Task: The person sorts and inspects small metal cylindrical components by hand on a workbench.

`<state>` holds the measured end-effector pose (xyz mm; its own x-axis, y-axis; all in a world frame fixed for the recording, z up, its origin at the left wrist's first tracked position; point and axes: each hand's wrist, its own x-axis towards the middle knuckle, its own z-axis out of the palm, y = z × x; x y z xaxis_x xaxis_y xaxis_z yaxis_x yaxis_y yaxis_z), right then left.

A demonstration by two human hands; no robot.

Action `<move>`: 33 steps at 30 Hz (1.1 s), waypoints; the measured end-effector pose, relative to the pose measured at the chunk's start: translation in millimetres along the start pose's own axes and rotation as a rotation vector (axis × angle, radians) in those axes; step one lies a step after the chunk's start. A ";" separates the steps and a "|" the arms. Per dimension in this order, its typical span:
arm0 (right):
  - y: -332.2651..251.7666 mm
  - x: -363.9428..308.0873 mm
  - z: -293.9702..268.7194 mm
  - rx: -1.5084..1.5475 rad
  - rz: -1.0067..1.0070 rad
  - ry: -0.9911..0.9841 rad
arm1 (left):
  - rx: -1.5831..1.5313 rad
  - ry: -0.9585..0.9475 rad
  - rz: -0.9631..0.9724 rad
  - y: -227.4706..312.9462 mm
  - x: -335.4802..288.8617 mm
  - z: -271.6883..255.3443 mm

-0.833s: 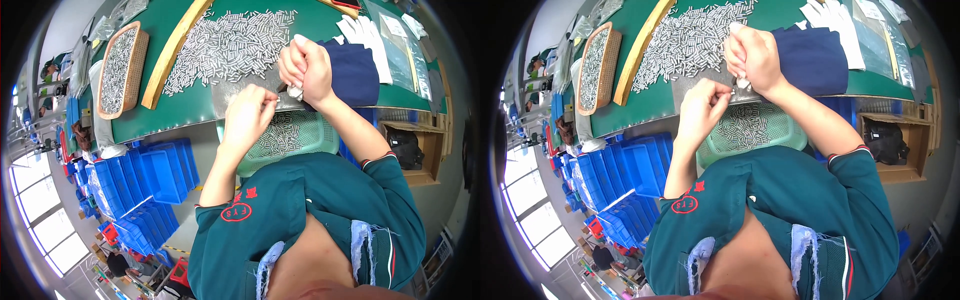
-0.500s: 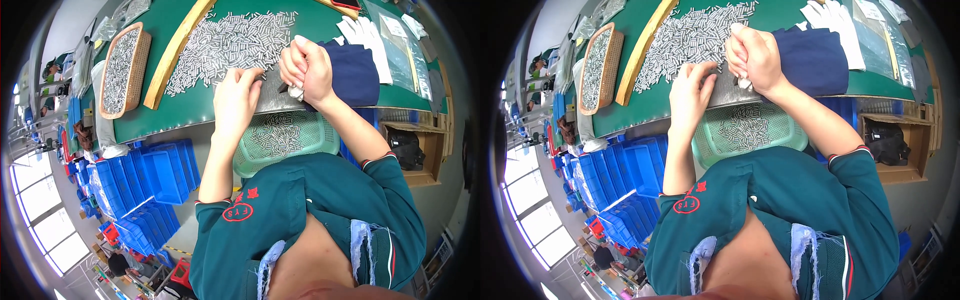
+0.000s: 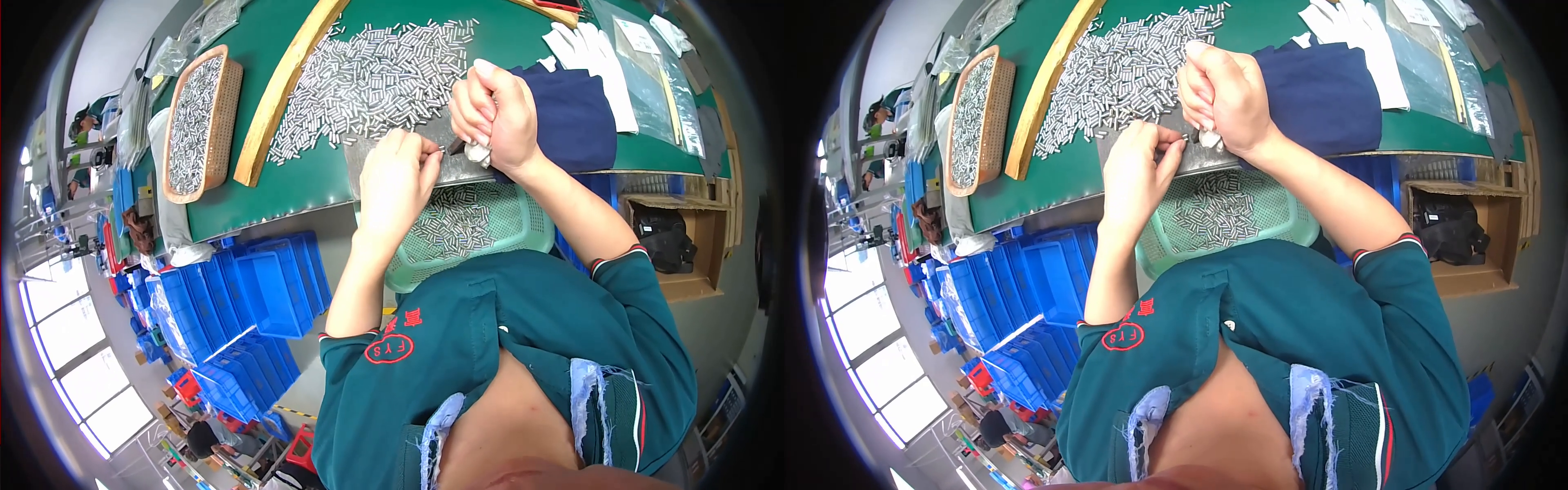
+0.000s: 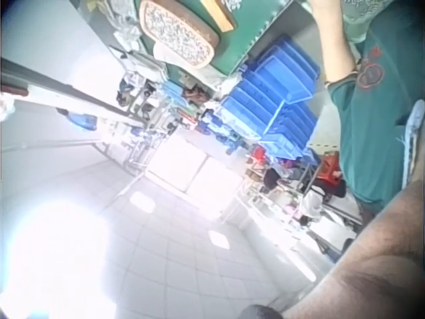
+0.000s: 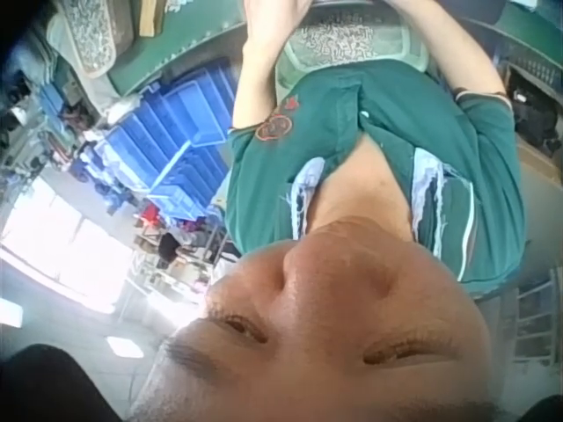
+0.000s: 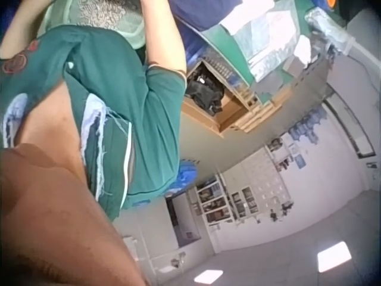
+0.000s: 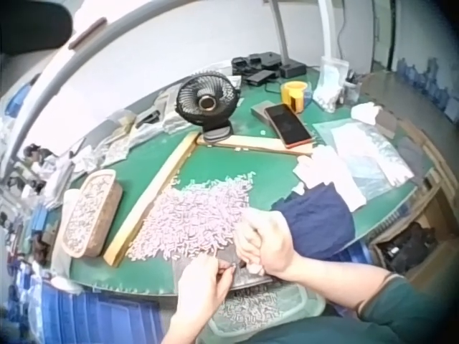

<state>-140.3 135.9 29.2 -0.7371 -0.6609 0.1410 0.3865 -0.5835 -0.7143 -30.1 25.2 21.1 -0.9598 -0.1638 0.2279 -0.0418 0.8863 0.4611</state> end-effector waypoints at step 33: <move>7.7 -3.8 4.3 -0.126 -0.129 -0.082 | -0.108 0.081 -0.056 -2.9 -4.7 12.6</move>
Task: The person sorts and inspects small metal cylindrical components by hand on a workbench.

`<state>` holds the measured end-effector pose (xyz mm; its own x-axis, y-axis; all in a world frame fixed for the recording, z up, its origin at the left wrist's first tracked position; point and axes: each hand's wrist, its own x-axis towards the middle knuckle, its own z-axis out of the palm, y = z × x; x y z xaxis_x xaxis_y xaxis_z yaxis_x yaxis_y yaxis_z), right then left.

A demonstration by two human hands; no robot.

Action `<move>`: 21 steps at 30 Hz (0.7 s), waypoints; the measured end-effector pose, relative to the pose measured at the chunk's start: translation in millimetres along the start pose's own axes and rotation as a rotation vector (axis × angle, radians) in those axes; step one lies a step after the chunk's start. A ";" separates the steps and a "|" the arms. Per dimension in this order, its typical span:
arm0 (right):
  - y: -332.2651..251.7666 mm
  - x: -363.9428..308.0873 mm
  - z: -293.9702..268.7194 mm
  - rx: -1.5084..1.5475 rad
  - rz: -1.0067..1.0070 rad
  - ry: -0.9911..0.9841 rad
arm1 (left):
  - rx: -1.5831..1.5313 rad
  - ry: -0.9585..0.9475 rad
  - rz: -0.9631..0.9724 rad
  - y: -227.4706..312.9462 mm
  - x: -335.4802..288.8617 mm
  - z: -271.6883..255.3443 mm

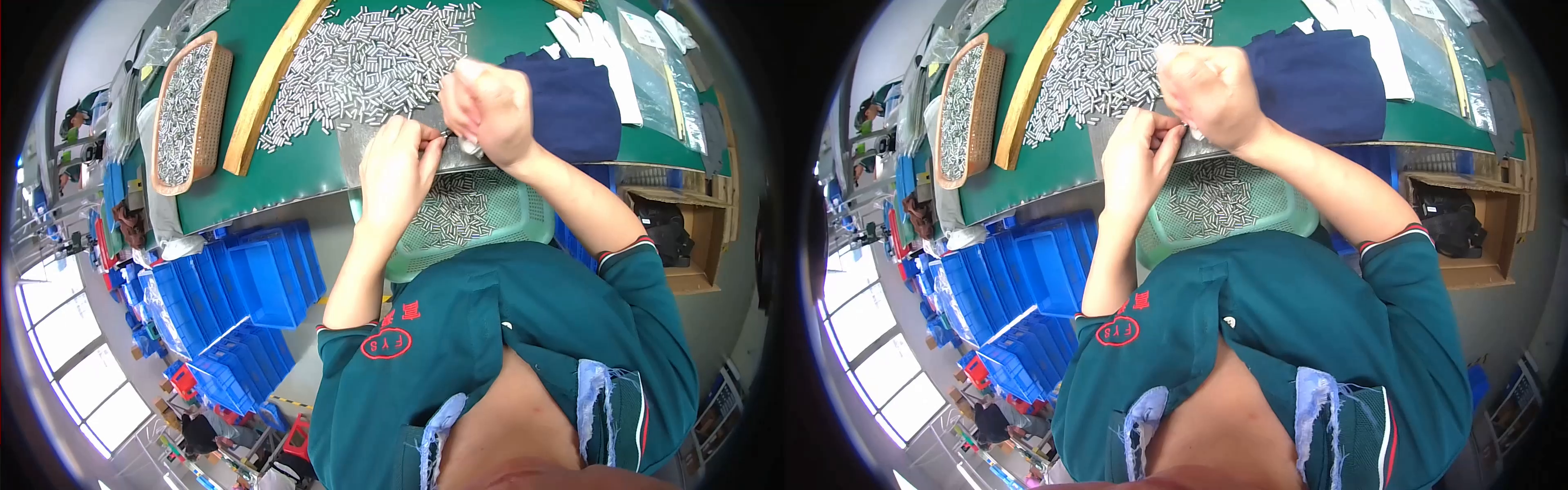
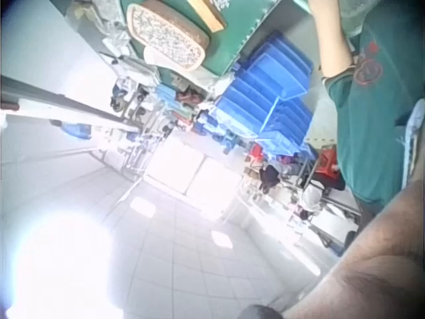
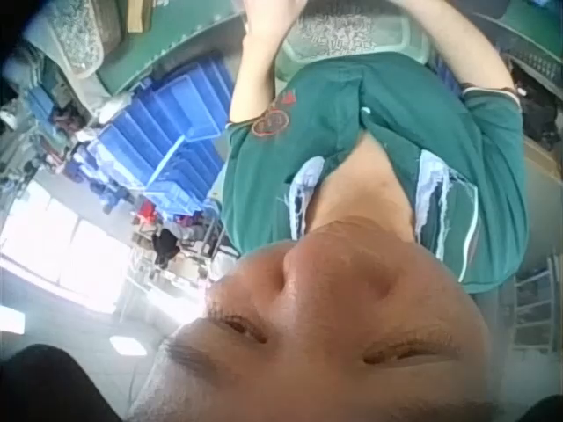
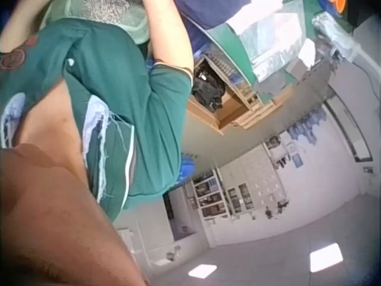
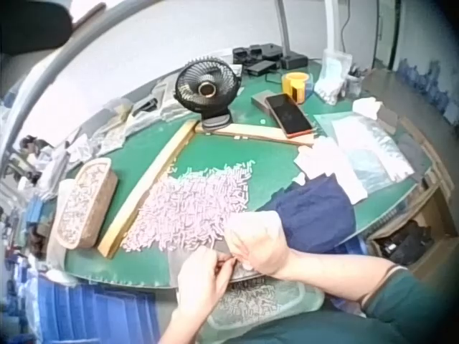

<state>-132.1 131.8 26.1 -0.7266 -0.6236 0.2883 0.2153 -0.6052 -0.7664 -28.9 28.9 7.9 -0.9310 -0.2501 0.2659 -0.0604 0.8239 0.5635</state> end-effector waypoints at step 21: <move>-7.3 4.9 -6.4 0.155 0.139 0.078 | 0.071 -0.024 -0.041 6.5 -3.4 -6.0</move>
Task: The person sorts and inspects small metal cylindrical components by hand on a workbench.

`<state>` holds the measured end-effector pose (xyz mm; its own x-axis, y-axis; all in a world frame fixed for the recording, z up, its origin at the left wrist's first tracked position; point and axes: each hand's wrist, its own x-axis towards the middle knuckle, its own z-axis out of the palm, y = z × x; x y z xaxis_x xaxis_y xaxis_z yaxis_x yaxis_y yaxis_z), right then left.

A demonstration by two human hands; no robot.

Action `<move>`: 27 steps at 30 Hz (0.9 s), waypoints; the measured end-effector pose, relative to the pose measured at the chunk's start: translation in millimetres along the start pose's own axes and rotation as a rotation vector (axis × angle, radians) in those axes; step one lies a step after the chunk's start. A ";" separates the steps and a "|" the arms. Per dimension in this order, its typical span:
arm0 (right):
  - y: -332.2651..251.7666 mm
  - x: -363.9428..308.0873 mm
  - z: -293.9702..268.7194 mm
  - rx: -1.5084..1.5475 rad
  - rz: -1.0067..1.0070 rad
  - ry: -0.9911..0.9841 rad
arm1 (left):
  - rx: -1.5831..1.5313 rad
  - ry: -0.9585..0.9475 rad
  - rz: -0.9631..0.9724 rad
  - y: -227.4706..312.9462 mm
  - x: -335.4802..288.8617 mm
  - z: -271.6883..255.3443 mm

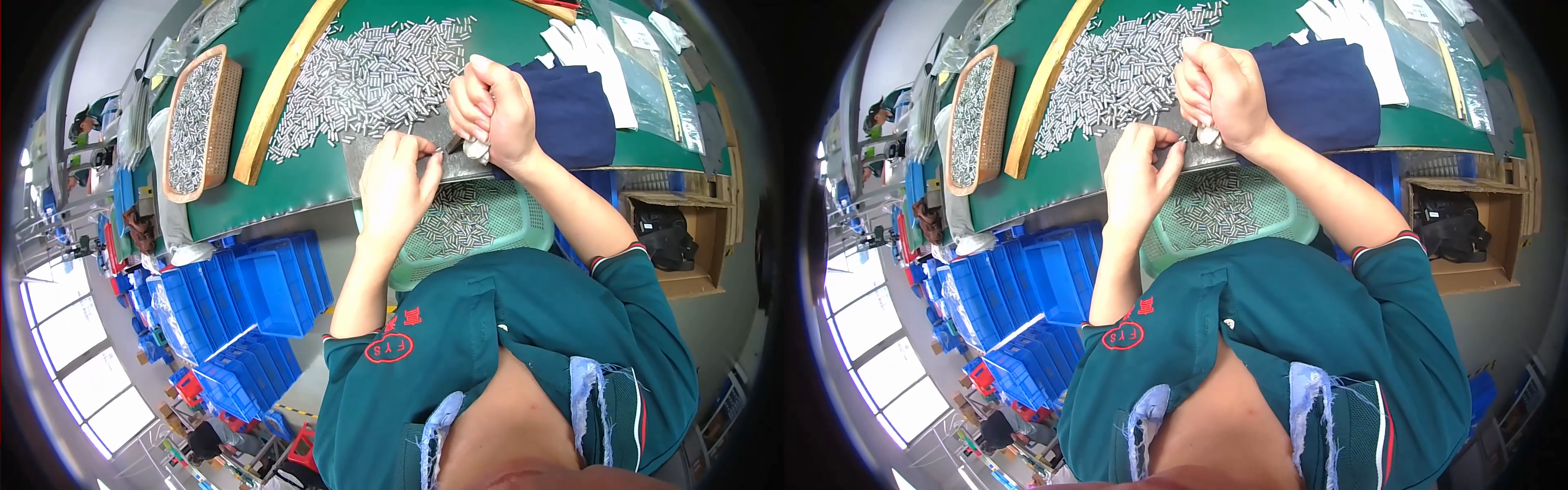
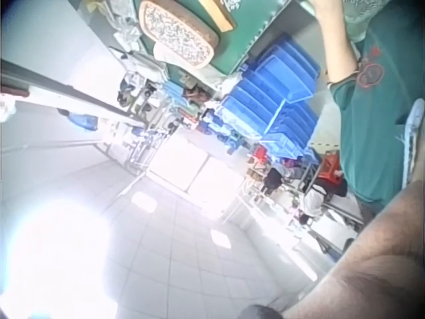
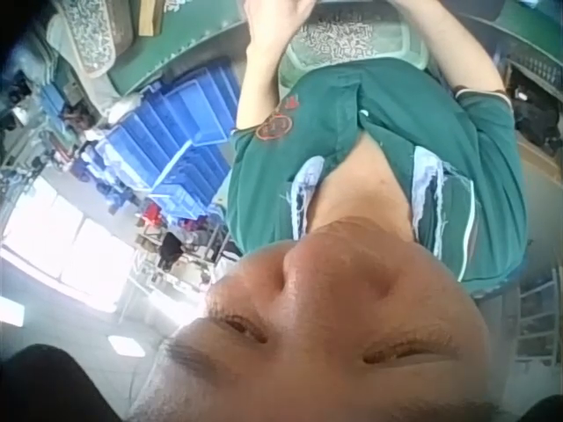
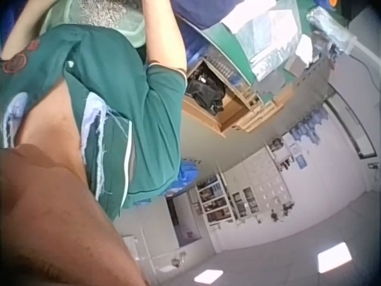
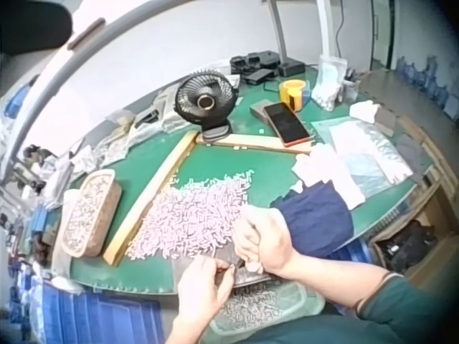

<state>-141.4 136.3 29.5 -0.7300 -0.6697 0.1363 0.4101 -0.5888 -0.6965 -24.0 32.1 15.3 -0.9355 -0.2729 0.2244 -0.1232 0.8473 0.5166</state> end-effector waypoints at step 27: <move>2.5 0.0 6.9 -0.093 -0.043 0.043 | -0.177 -0.008 -0.046 -6.3 -1.7 2.8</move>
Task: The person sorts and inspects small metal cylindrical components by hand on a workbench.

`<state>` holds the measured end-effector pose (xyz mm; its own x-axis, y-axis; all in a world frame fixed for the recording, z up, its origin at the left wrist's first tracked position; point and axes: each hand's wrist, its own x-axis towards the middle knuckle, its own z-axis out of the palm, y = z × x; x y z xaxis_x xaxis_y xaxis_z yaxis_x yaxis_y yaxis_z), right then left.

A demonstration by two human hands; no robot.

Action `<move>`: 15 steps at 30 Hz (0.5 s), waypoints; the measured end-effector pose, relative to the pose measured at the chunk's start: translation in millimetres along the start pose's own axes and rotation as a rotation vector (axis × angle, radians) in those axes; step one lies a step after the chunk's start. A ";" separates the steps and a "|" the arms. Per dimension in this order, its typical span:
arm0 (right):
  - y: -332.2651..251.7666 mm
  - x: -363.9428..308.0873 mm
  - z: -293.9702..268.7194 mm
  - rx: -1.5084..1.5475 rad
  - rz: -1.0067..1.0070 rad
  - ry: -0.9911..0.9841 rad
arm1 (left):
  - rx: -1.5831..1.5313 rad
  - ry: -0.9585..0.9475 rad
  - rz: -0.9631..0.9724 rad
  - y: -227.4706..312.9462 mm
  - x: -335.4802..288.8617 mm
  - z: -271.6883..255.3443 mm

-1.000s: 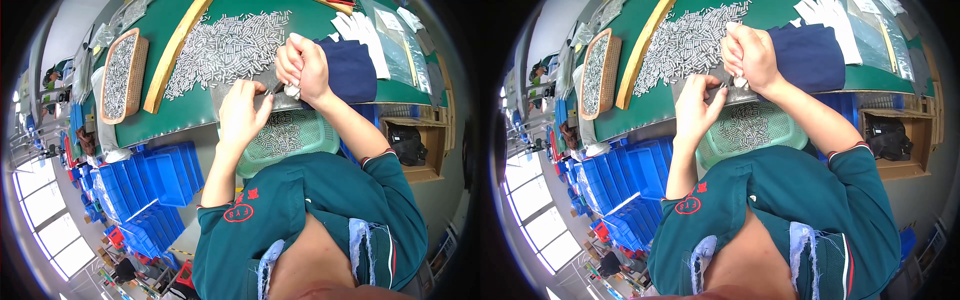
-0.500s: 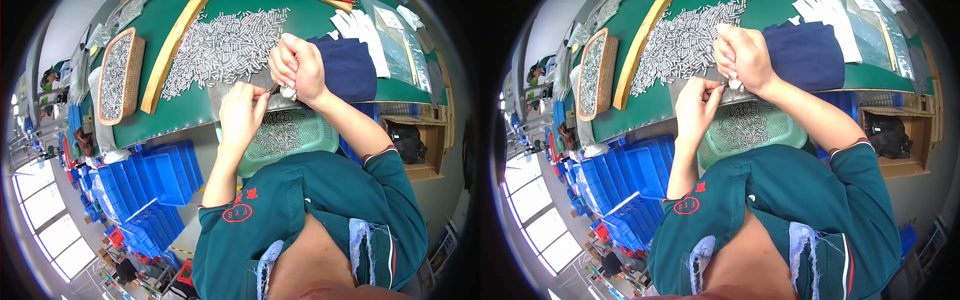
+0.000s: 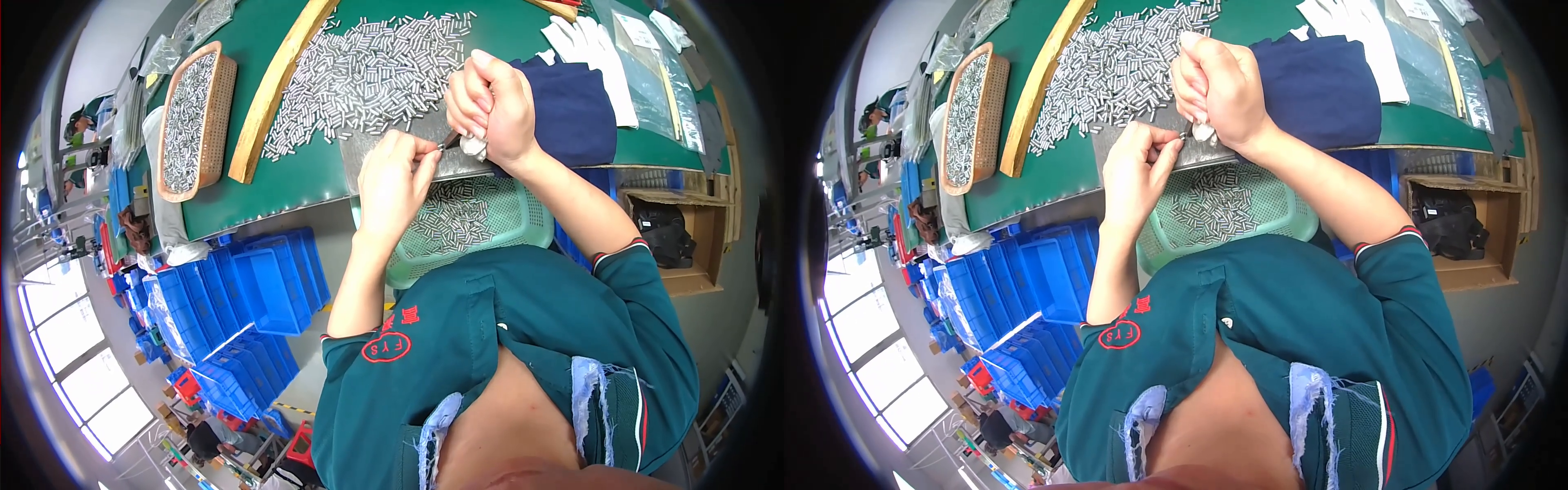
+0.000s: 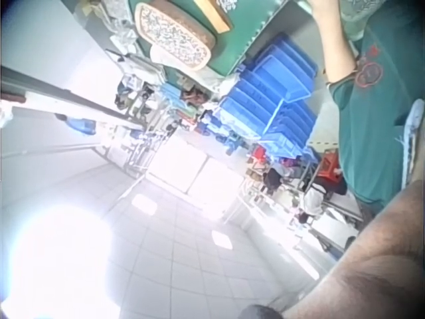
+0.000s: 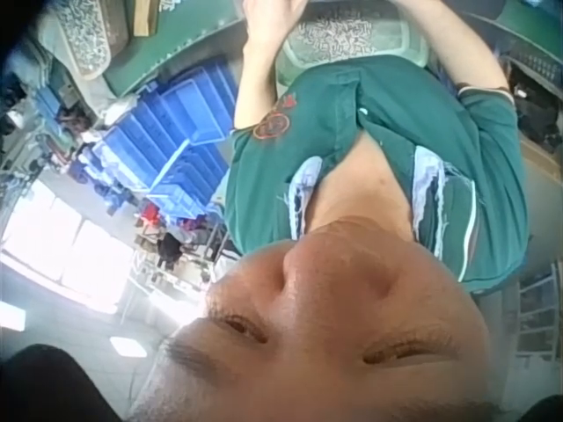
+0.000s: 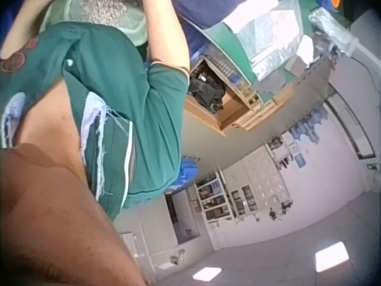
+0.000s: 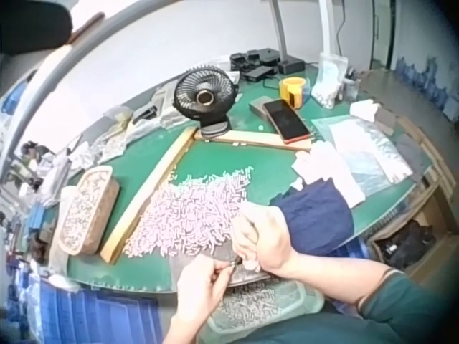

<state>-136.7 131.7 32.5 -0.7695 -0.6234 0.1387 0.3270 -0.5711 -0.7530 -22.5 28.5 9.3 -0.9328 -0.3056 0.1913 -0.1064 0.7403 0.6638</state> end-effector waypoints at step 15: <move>3.0 0.6 -4.0 0.019 0.008 -0.055 | 0.000 -0.224 0.200 10.8 -5.5 -15.6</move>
<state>-138.3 131.7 27.8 -0.7357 -0.6562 0.1677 0.3442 -0.5755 -0.7418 -13.2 28.8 26.7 -0.9881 -0.0140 0.1535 0.0868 0.7723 0.6293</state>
